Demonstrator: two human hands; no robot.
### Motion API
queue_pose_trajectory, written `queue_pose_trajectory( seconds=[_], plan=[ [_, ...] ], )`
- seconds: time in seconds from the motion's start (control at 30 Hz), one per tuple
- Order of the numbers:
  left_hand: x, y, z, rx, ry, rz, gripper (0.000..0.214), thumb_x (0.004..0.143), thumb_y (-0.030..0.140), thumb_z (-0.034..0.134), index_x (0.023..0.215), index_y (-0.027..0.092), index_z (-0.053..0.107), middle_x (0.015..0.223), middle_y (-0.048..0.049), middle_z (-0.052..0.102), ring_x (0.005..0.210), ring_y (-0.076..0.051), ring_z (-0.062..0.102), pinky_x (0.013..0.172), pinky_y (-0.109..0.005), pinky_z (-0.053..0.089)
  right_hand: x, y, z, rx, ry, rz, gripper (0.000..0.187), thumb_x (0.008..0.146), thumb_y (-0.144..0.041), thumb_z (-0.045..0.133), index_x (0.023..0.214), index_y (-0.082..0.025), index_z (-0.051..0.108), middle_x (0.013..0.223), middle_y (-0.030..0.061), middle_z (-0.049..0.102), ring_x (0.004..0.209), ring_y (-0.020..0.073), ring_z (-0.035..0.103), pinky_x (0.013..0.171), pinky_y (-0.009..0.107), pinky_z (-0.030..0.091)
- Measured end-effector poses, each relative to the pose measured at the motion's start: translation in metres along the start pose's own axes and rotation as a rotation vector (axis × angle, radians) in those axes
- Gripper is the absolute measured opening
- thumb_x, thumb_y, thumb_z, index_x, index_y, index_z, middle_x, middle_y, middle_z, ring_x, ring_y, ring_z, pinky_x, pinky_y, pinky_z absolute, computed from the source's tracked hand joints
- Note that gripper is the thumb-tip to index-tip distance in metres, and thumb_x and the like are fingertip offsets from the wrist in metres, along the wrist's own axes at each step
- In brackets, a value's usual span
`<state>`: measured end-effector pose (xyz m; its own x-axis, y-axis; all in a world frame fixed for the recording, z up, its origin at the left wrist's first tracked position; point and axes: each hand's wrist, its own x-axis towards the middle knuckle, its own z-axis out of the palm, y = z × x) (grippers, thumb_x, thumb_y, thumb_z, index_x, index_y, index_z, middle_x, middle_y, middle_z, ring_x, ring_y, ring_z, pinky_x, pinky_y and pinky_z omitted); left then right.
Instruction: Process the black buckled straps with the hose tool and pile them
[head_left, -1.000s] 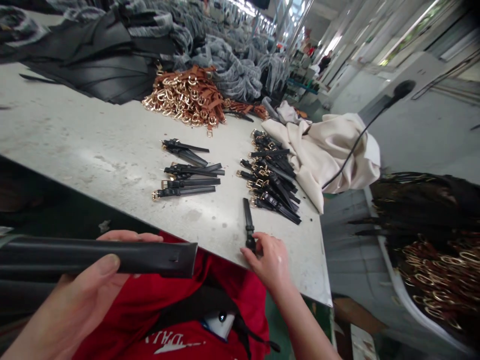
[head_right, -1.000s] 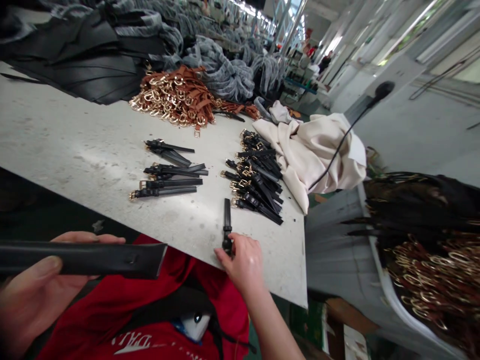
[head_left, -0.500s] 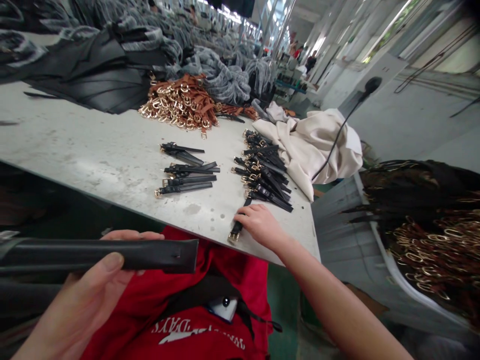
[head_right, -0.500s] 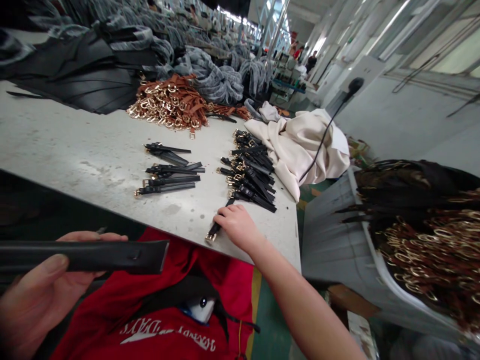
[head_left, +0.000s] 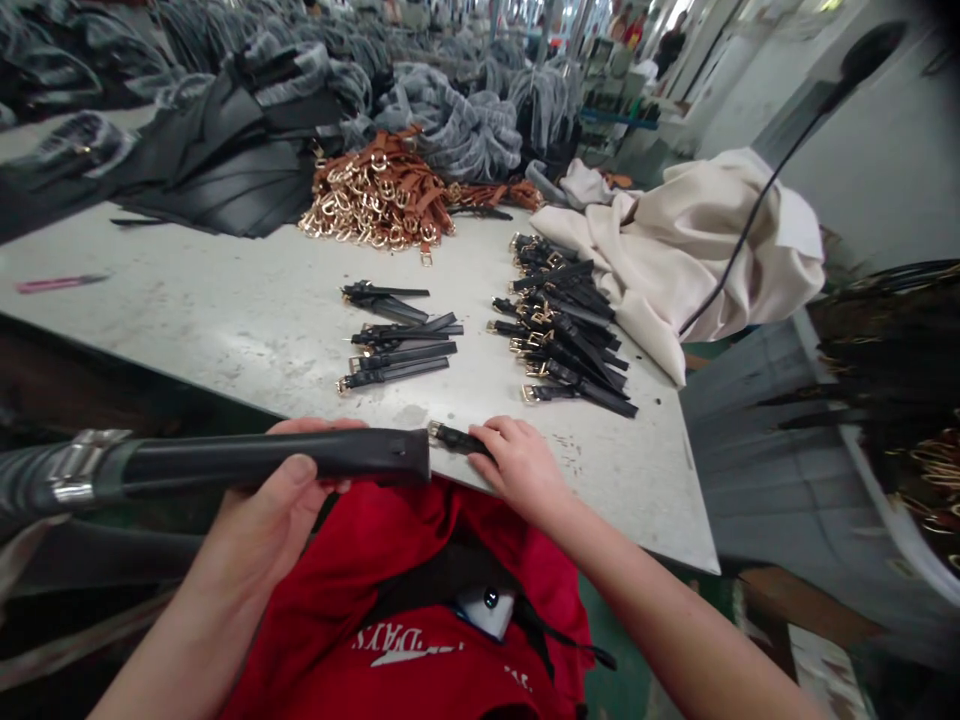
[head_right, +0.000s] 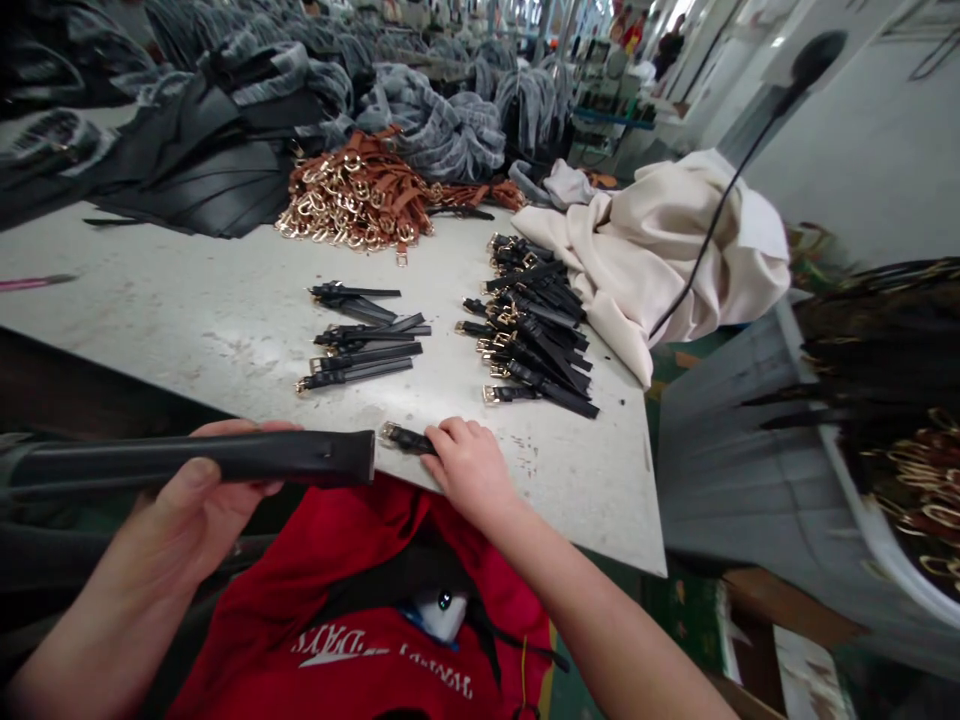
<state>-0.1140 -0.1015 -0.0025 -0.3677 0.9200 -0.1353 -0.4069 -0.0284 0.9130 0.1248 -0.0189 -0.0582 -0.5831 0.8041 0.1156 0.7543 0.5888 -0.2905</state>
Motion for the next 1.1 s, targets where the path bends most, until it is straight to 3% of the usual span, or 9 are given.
queue_pose_trajectory(
  seconds=[0.1, 0.23, 0.4, 0.57, 0.77, 0.87, 0.97, 1.1],
  plan=[
    [0.007, -0.002, -0.004, 0.021, -0.092, -0.003, 0.041, 0.057, 0.045, 0.089, 0.089, 0.023, 0.076, 0.093, -0.0072, 0.078, 0.079, -0.023, 0.071, 0.055, -0.023, 0.057, -0.012, 0.003, 0.006, 0.075, 0.103, 0.018, 0.028, 0.092, -0.029, 0.058, 0.117, -0.017, 0.064, 0.111, 0.0112, 0.067, 0.100, 0.0273, 0.059, 0.087, 0.041, 0.044],
    [0.014, -0.004, -0.002, 0.064, -0.083, -0.031, 0.034, 0.059, 0.039, 0.088, 0.086, 0.024, 0.076, 0.089, -0.0073, 0.078, 0.084, -0.026, 0.071, 0.053, -0.024, 0.056, -0.017, 0.005, 0.008, 0.188, 0.172, 0.098, 0.019, 0.090, -0.024, 0.057, 0.106, -0.017, 0.064, 0.103, 0.0105, 0.067, 0.097, 0.0266, 0.059, 0.084, 0.041, 0.044],
    [0.017, -0.016, 0.031, 0.149, -0.028, -0.001, 0.025, 0.061, 0.031, 0.085, 0.081, 0.022, 0.073, 0.087, -0.0059, 0.077, 0.071, -0.019, 0.068, 0.054, -0.023, 0.053, -0.015, 0.009, 0.003, 0.328, 0.124, 0.113, 0.014, 0.087, -0.018, 0.053, 0.096, -0.019, 0.063, 0.095, 0.0083, 0.065, 0.093, 0.0237, 0.058, 0.083, 0.038, 0.043],
    [0.025, -0.030, 0.062, 0.173, -0.154, 0.002, 0.024, 0.062, 0.031, 0.084, 0.081, 0.022, 0.072, 0.084, -0.0024, 0.076, 0.077, -0.019, 0.068, 0.069, -0.027, 0.055, -0.014, 0.009, 0.001, 0.314, 0.098, 0.145, 0.014, 0.085, -0.017, 0.053, 0.095, -0.019, 0.063, 0.093, 0.0088, 0.063, 0.091, 0.0242, 0.057, 0.080, 0.038, 0.043],
    [0.032, -0.025, 0.061, 0.215, -0.127, 0.048, 0.025, 0.061, 0.031, 0.083, 0.080, 0.021, 0.071, 0.084, -0.0032, 0.076, 0.077, -0.021, 0.069, 0.076, -0.032, 0.056, -0.013, 0.007, 0.001, 0.309, 0.124, 0.166, 0.014, 0.087, -0.020, 0.052, 0.092, -0.018, 0.064, 0.090, 0.0090, 0.063, 0.089, 0.0242, 0.058, 0.078, 0.037, 0.042],
    [0.029, -0.029, 0.066, 0.234, -0.206, 0.096, 0.022, 0.065, 0.030, 0.082, 0.082, 0.022, 0.071, 0.085, -0.0023, 0.076, 0.082, -0.021, 0.069, 0.081, -0.034, 0.055, -0.012, 0.008, 0.003, 0.310, 0.141, 0.168, 0.015, 0.087, -0.019, 0.048, 0.088, -0.018, 0.063, 0.087, 0.0090, 0.062, 0.085, 0.0236, 0.057, 0.076, 0.037, 0.043],
    [0.030, -0.029, 0.066, 0.274, -0.264, 0.051, 0.021, 0.066, 0.029, 0.081, 0.083, 0.021, 0.072, 0.086, -0.0031, 0.076, 0.083, -0.021, 0.069, 0.082, -0.034, 0.055, -0.011, 0.009, 0.005, 0.314, 0.164, 0.208, 0.015, 0.086, -0.017, 0.046, 0.090, -0.018, 0.061, 0.088, 0.0097, 0.064, 0.085, 0.0236, 0.057, 0.077, 0.037, 0.044],
    [0.033, -0.026, 0.062, 0.230, -0.173, 0.058, 0.023, 0.064, 0.032, 0.082, 0.081, 0.021, 0.072, 0.083, -0.0032, 0.076, 0.079, -0.021, 0.069, 0.078, -0.034, 0.056, -0.010, 0.008, 0.007, 0.342, 0.175, 0.225, 0.018, 0.085, -0.018, 0.047, 0.097, -0.018, 0.061, 0.093, 0.0105, 0.065, 0.089, 0.0247, 0.059, 0.081, 0.039, 0.045]
  ],
)
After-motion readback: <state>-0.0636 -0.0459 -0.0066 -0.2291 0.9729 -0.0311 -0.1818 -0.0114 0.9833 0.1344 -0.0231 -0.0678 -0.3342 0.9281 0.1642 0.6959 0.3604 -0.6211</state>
